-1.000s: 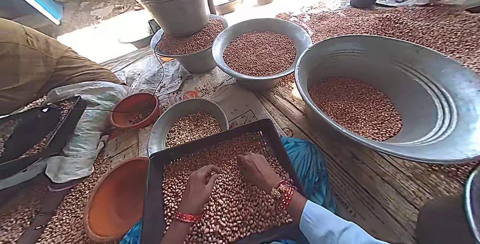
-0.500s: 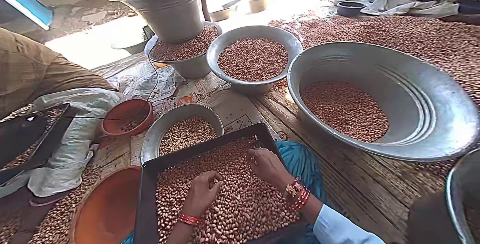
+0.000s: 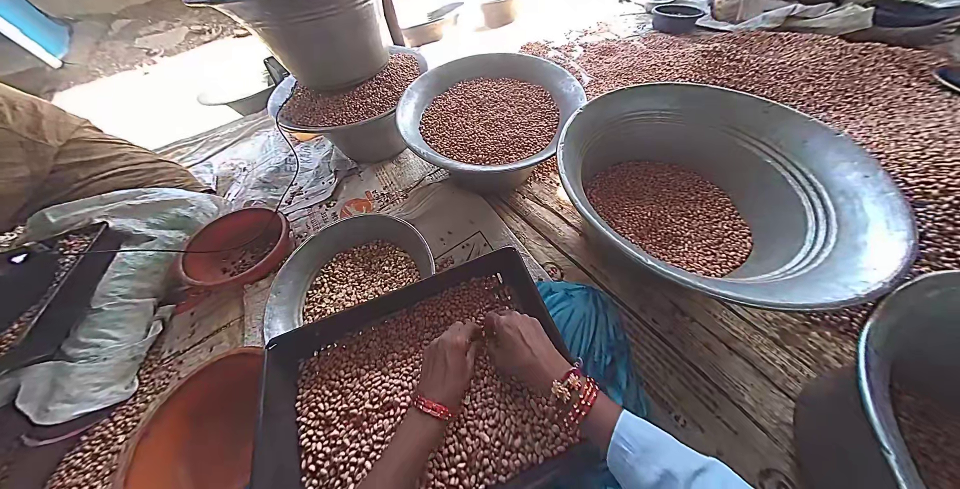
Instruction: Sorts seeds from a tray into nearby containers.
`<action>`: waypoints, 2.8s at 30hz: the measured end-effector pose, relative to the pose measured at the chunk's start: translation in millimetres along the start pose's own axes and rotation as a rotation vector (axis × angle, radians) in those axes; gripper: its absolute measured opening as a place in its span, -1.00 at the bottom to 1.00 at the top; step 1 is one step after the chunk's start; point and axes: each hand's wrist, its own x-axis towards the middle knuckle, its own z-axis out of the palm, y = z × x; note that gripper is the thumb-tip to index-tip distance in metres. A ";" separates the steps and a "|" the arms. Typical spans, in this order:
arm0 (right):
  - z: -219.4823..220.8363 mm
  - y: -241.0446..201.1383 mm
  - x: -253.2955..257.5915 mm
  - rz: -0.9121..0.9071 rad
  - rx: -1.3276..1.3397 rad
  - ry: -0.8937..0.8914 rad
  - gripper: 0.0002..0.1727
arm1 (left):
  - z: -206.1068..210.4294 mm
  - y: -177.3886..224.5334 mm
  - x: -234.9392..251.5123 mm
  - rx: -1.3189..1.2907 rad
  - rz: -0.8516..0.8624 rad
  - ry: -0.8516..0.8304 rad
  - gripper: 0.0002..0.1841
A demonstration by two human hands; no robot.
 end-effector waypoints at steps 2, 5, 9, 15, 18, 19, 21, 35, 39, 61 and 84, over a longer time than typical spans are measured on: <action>-8.2 7.0 -1.4 -0.024 0.188 0.029 -0.63 | -0.4 -3.1 0.2 -0.033 -0.006 -0.015 -0.72; -23.0 25.1 -5.0 -0.135 0.685 0.121 -0.80 | -10.0 -20.1 2.3 -0.368 -0.098 0.002 -0.79; -39.3 38.8 -8.2 -0.215 1.148 0.254 -0.86 | -21.3 -31.5 0.0 -0.891 -0.124 0.000 -0.73; -51.8 18.6 -13.0 -0.010 0.226 0.163 -0.70 | 1.7 13.4 -14.7 -1.036 -0.149 -0.475 -0.71; -43.8 5.2 -18.1 0.032 -0.127 0.057 -0.70 | 3.6 -7.8 -2.3 -1.142 -0.334 -0.320 -0.66; -39.3 3.6 -20.5 0.024 -0.201 0.064 -0.71 | -3.4 -18.3 1.4 -1.183 -0.402 -0.214 -0.65; -32.1 2.4 -24.7 0.008 -0.271 0.080 -0.73 | -17.6 -41.9 4.2 -1.184 -0.506 0.032 -0.70; -16.0 -2.4 -23.9 0.028 -0.343 0.043 -0.69 | -9.7 -24.1 -51.9 -0.110 -0.011 0.041 -0.78; -23.6 -0.1 -25.3 0.027 -0.256 0.052 -0.66 | 4.7 -12.8 -42.8 0.086 0.107 0.112 -0.86; -5.2 -1.5 -16.9 -0.057 0.444 0.020 -0.71 | -53.4 -87.6 -45.5 -0.690 -0.177 0.166 -0.73; 33.2 -38.0 -24.2 -0.150 -0.036 -0.136 -0.72 | -52.1 -90.5 -76.4 -0.567 -0.094 0.101 -0.74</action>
